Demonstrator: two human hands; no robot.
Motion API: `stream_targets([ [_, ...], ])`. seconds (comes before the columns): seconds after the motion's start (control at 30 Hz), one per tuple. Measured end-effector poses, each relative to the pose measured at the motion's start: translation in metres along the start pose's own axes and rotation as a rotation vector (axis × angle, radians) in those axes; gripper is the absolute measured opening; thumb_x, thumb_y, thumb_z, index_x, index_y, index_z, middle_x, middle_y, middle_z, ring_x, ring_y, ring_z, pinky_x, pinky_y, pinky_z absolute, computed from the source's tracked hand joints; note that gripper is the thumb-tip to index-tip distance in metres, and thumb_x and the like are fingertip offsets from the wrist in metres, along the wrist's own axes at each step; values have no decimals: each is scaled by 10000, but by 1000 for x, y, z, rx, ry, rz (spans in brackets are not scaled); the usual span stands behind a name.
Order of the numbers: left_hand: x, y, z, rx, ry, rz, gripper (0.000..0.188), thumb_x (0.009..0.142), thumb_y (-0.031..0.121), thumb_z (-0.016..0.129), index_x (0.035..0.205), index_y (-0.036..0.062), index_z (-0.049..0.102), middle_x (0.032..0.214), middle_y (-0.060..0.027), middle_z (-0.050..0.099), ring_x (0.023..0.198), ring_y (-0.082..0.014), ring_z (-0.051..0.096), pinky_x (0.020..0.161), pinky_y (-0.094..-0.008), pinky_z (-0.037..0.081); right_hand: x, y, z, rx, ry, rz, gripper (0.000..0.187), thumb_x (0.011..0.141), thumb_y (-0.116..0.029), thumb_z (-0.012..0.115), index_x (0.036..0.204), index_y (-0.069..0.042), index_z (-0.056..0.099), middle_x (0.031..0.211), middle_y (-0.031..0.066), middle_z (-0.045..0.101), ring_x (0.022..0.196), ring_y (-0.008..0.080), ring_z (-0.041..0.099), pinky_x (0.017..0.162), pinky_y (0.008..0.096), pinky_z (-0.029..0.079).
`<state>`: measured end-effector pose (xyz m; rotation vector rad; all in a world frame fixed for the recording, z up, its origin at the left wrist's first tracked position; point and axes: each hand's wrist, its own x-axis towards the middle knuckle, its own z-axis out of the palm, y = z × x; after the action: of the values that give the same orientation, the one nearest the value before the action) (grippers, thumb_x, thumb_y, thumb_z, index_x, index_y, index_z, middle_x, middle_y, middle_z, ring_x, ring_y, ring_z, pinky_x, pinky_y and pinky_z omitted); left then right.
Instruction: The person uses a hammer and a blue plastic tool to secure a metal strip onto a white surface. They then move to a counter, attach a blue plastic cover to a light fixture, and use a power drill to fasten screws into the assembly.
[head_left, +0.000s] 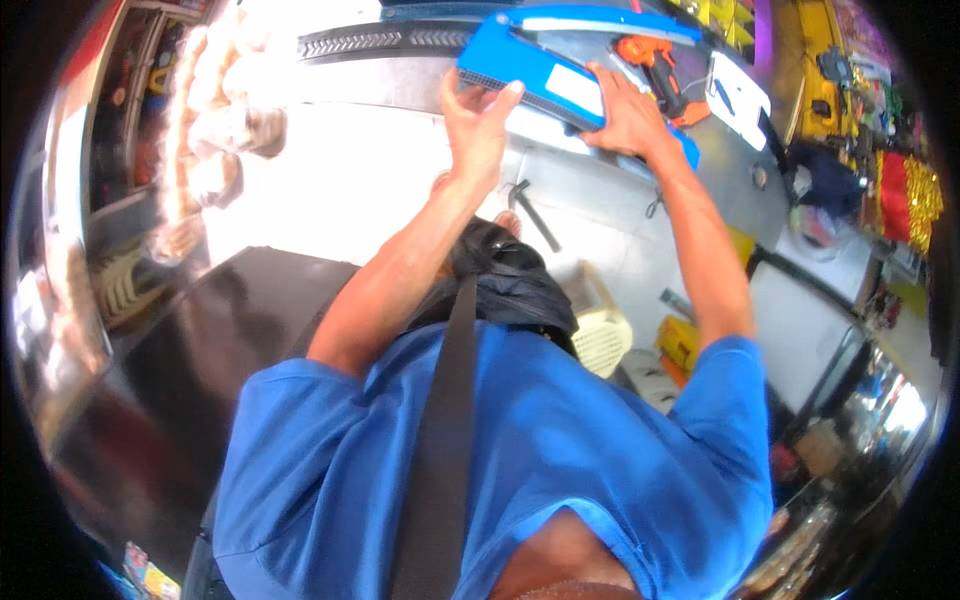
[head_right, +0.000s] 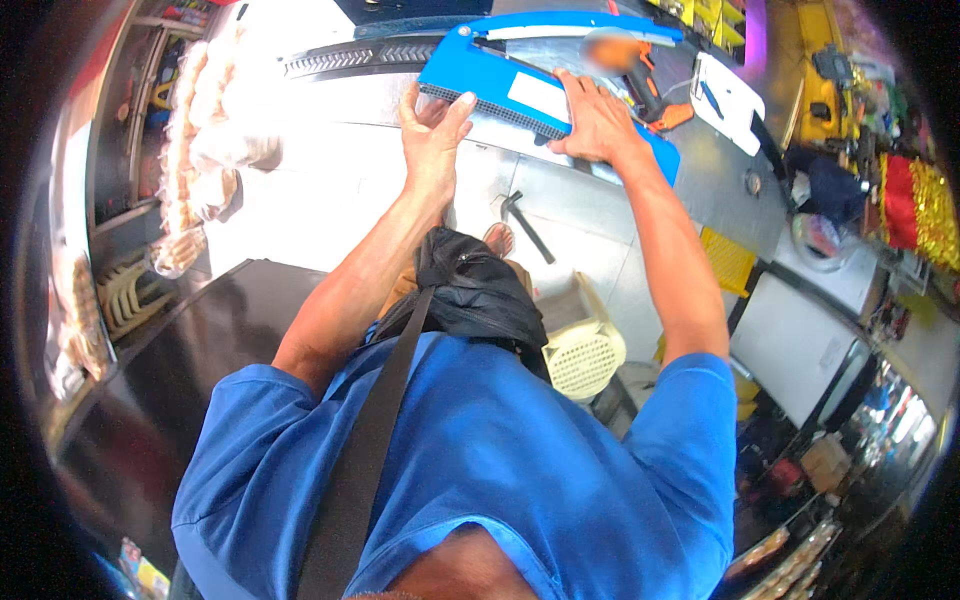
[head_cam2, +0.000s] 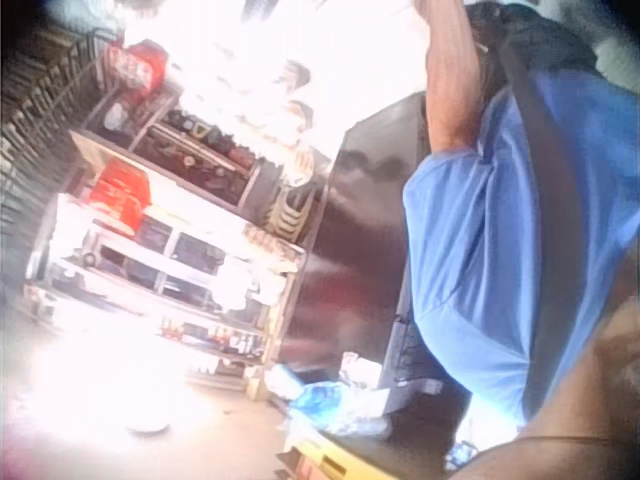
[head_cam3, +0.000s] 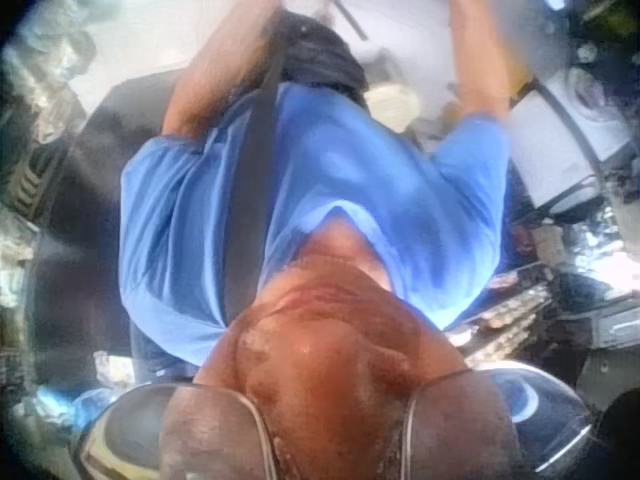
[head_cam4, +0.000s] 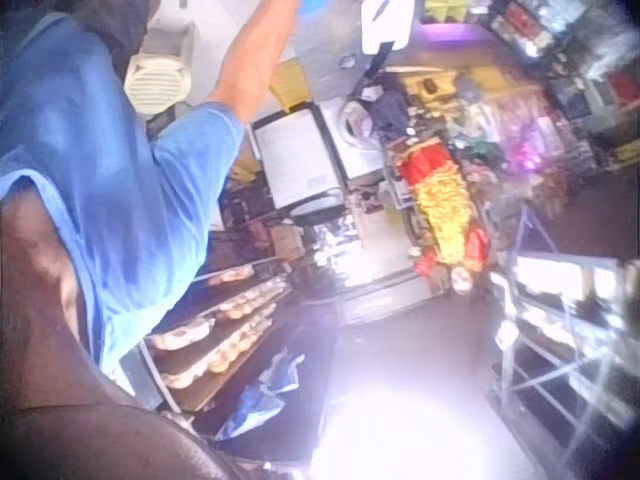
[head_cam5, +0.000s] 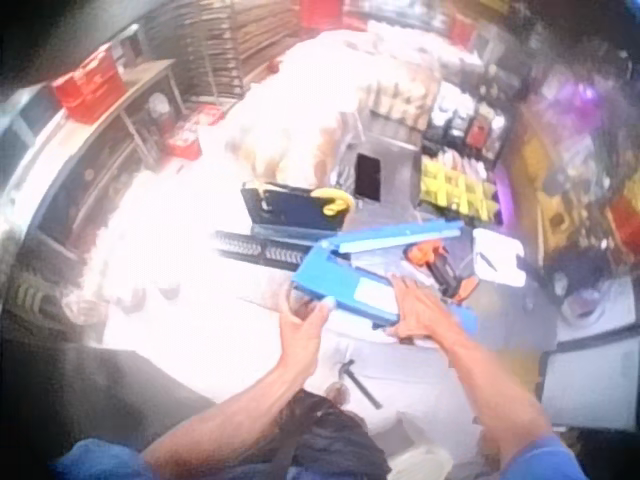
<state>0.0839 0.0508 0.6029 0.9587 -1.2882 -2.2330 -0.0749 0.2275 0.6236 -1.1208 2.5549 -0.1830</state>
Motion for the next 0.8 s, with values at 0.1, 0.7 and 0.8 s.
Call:
stream_targets([
  [0.1,1,-24,-3,-83,93,-87,1091,802,281,870,1549,1,126,1418,-195,394,1251,-291,502,982,-439,492,-4,-10,-12,-26,-37,27,1073,598,-357,864,1503,-88,354,1293,229,563,1191,428,555,1003,508,475],
  [0.7,-15,108,133,-359,-381,505,681,758,77,877,1288,24,453,1161,-107,629,1055,-162,633,908,-327,536,-46,-43,-113,483,629,-242,1365,483,-483,977,1526,35,266,1416,199,473,1306,352,468,1121,467,364],
  [0.8,-18,119,139,-210,-489,615,765,735,171,909,1326,20,447,1194,-117,620,1089,-178,628,920,-345,530,-50,-49,-144,1014,469,-151,1318,508,-478,965,1514,43,292,1451,192,458,1324,309,465,1127,431,362],
])
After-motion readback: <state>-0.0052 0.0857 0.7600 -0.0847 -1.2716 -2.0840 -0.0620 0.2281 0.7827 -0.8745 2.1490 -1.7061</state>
